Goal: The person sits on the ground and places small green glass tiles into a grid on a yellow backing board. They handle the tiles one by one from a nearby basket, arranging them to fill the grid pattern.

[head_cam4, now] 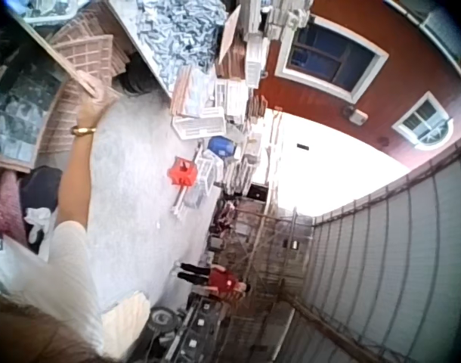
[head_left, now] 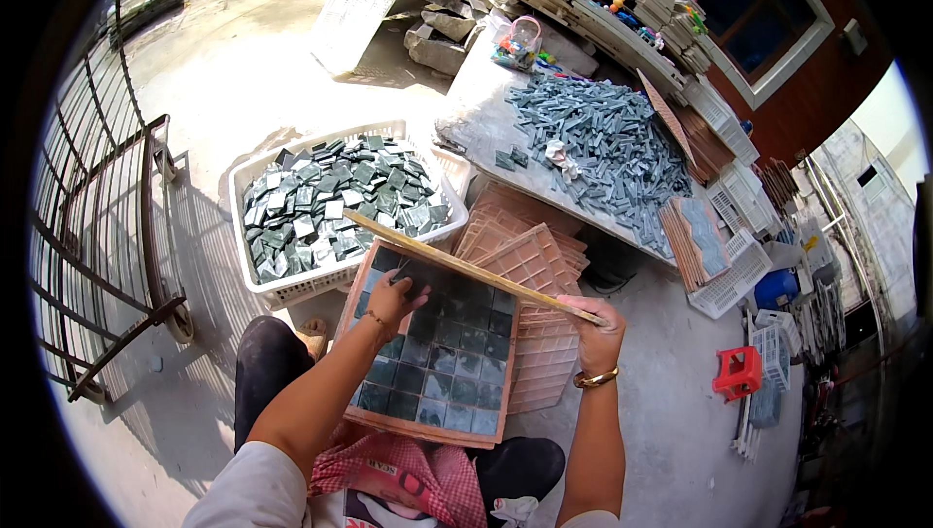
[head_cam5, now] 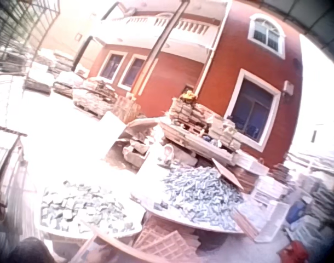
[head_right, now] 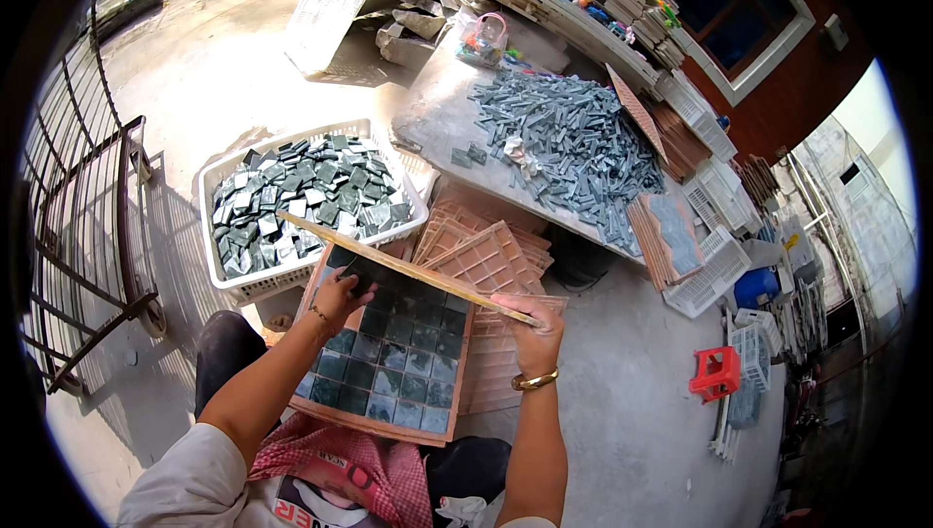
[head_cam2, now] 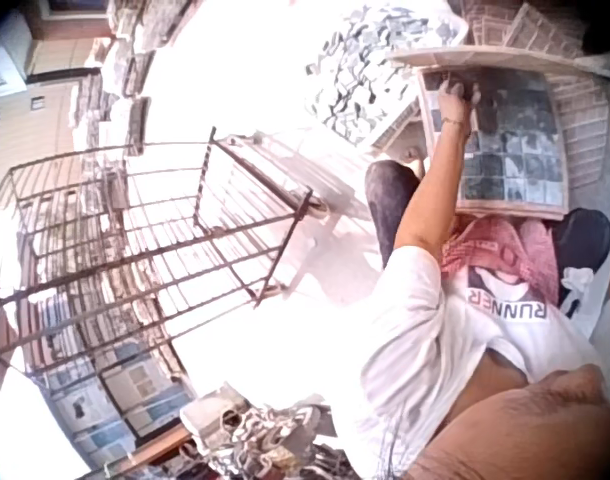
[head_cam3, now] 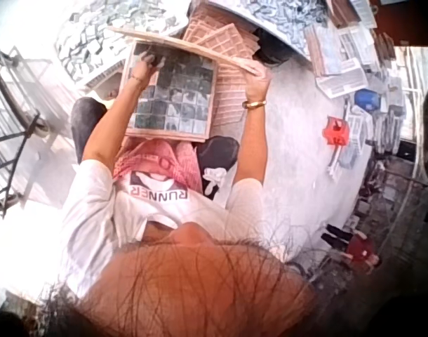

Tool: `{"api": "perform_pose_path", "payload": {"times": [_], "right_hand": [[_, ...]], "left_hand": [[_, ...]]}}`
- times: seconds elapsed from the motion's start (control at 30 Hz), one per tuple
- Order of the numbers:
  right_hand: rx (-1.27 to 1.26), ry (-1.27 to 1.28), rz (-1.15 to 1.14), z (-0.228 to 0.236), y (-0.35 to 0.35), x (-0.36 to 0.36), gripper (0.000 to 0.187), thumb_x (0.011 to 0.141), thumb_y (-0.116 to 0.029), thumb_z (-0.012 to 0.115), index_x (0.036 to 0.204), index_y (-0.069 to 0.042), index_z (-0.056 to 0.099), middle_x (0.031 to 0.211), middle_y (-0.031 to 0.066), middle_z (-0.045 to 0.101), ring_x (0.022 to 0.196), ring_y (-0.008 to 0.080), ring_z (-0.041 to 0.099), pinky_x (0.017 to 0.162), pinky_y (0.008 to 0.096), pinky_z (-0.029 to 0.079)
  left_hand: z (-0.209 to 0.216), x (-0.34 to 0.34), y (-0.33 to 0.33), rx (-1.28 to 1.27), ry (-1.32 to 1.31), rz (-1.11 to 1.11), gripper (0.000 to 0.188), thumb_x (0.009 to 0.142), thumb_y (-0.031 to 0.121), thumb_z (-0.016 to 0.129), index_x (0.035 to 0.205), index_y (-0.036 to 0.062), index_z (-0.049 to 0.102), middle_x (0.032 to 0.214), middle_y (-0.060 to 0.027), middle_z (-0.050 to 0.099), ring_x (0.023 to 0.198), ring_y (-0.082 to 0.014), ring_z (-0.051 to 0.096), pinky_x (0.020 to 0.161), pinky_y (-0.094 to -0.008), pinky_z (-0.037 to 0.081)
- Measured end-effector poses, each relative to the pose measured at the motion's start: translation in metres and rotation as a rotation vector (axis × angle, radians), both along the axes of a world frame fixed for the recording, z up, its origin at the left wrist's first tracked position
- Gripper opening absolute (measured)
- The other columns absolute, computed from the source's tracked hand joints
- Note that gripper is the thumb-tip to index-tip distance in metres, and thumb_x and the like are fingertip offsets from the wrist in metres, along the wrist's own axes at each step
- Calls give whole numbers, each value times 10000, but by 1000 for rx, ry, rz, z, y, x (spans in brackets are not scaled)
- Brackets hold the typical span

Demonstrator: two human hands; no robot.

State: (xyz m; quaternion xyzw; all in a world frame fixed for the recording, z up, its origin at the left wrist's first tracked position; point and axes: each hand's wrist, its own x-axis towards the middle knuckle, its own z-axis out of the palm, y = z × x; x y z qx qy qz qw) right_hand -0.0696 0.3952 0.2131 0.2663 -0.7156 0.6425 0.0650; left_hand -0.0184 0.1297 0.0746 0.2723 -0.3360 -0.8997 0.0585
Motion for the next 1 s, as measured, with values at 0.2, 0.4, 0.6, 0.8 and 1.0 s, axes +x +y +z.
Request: {"api": "perform_pose_path", "payload": {"times": [0.2,0.4,0.6,0.8,1.0], "right_hand": [[0,15,-12,-3,-2,2,84,721,42,676,796,34,640,864,147,668,797,200,642,751,277,499],[-44,-36,0,-9,1,3,98,713,79,657,795,32,631,868,155,665,814,216,645,762,288,502],[22,13,-9,-9,7,4,90,717,74,656,788,30,624,864,151,666,828,220,646,764,292,502],[30,47,-1,-8,3,3,77,728,49,663,787,20,624,866,142,666,822,210,642,762,290,498],[27,35,4,-9,5,-1,107,729,34,672,832,20,648,879,128,673,839,198,638,772,289,494]], "left_hand": [[-31,45,-38,-298,-8,-196,274,893,29,442,1162,-23,426,944,-156,582,807,-255,641,647,-313,558],[-45,42,-37,-1043,-134,-401,236,812,59,598,1015,1,491,795,-121,603,597,-202,638,481,-286,516],[-28,17,-39,-1500,-60,-574,282,767,170,626,1026,89,550,815,-157,635,824,-320,609,727,-398,461],[-53,3,-57,-1503,95,-628,209,776,142,594,976,85,619,851,-140,645,844,-310,611,766,-382,468],[-68,2,-62,-1356,154,-652,214,789,95,545,964,101,668,911,-146,653,889,-305,608,813,-364,467]]}}
